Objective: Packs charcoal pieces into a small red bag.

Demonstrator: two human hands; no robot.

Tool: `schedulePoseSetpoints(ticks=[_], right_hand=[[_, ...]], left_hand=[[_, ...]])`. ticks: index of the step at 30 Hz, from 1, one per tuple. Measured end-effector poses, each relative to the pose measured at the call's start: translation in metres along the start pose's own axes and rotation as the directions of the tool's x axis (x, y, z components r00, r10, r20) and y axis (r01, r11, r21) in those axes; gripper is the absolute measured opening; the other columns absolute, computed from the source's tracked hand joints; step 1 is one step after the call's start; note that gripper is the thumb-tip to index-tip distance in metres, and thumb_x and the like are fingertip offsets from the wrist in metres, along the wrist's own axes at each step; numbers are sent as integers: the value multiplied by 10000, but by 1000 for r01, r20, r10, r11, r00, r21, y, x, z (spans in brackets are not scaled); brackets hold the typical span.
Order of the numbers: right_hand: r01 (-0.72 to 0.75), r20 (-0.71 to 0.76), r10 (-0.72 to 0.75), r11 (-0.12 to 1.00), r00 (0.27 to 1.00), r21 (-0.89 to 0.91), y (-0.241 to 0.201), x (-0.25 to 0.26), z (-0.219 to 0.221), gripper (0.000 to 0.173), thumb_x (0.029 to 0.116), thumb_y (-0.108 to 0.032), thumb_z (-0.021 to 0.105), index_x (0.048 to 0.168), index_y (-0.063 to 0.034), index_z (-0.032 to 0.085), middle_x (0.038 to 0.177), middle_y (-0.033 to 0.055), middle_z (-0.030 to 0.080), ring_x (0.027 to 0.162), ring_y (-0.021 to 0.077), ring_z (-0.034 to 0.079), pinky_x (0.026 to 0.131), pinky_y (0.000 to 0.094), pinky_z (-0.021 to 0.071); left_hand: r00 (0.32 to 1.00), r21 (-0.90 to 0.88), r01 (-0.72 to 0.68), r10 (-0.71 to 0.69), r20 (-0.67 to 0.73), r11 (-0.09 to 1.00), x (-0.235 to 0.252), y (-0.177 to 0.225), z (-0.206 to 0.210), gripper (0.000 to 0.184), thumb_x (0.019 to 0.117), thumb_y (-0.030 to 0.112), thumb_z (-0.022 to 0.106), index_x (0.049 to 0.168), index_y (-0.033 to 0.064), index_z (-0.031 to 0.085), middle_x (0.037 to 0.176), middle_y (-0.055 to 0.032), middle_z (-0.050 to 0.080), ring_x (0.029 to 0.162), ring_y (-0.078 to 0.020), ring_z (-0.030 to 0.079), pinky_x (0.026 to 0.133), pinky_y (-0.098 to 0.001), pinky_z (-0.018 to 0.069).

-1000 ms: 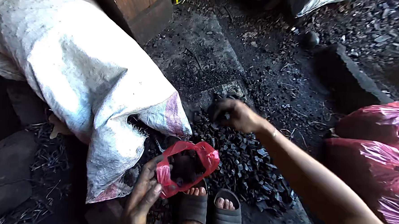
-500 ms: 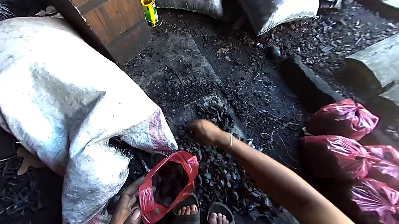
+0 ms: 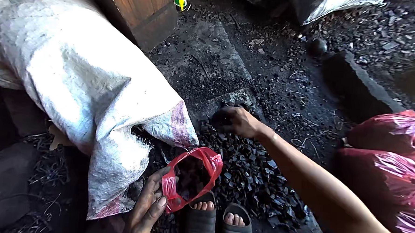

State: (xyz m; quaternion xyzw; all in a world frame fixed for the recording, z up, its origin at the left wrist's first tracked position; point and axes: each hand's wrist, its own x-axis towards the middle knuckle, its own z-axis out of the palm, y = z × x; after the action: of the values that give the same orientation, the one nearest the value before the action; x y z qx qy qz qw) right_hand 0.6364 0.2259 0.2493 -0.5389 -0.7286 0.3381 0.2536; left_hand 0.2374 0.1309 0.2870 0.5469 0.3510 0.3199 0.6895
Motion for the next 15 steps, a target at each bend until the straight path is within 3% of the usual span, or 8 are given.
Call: schedulePoseSetpoints(ticks=[2,3,6,8,10,13,15], right_hand=[[164,189,-190,975,963,149,-40,-12,23,355,870,-291,821,1201,-192,740,1193,-36,724,1113,102,671,1008,395,574],[226,278,-264,960,923,163,-56,-16,42,372,864,-282,820,1210,-178,733,1218,-13,714,1133,130,663,1018,411,565],[312,477,-255,949,841,-43,-71,-20,96,439,854,-314,804,1240,-139,687,1227,105,680,1100,296,670,930,542,565],[309,480,-156,915,863,-260,-64,-17,114,382,947,-315,703,1269,-121,637,1207,159,662,1032,383,678,845,603,573],[299,401,-125,862,907,-408,-63,-15,120,279,1014,-266,626,1233,-94,628,1153,164,680,965,384,690,858,582,564],[273,311,-124,822,942,-499,-68,-18,118,258,998,-229,647,1211,-87,612,1073,148,686,865,353,694,802,540,574],[252,295,-106,819,950,-515,-69,-18,112,210,988,-144,621,1183,-68,617,1044,156,690,852,349,693,844,545,563]], left_hand=[[1000,1,0,0,-20,1000,2,3,-2,697,1018,460,522,1539,36,336,1376,-205,575,1157,-327,643,923,-467,588],[1000,-9,3,-3,-31,1000,4,3,-2,702,1016,470,520,1537,36,339,1371,-203,578,1154,-327,641,921,-471,585],[999,-29,4,-5,-34,1000,7,4,4,701,1018,474,511,1532,28,343,1367,-210,585,1147,-332,644,896,-464,588],[1000,-14,5,-6,-29,1000,5,4,8,697,1019,472,503,1533,27,351,1354,-202,588,1131,-330,648,883,-469,594],[1000,-5,9,-9,-27,1000,2,5,9,711,1016,486,509,1534,24,353,1333,-194,589,1129,-325,642,908,-474,582],[999,-3,-11,11,-33,1000,2,3,9,699,1016,468,511,1525,14,360,1311,-199,593,1124,-324,639,919,-476,577],[999,0,-15,15,-34,1000,2,3,10,701,1013,466,513,1526,13,362,1305,-190,592,1114,-313,637,893,-456,585]])
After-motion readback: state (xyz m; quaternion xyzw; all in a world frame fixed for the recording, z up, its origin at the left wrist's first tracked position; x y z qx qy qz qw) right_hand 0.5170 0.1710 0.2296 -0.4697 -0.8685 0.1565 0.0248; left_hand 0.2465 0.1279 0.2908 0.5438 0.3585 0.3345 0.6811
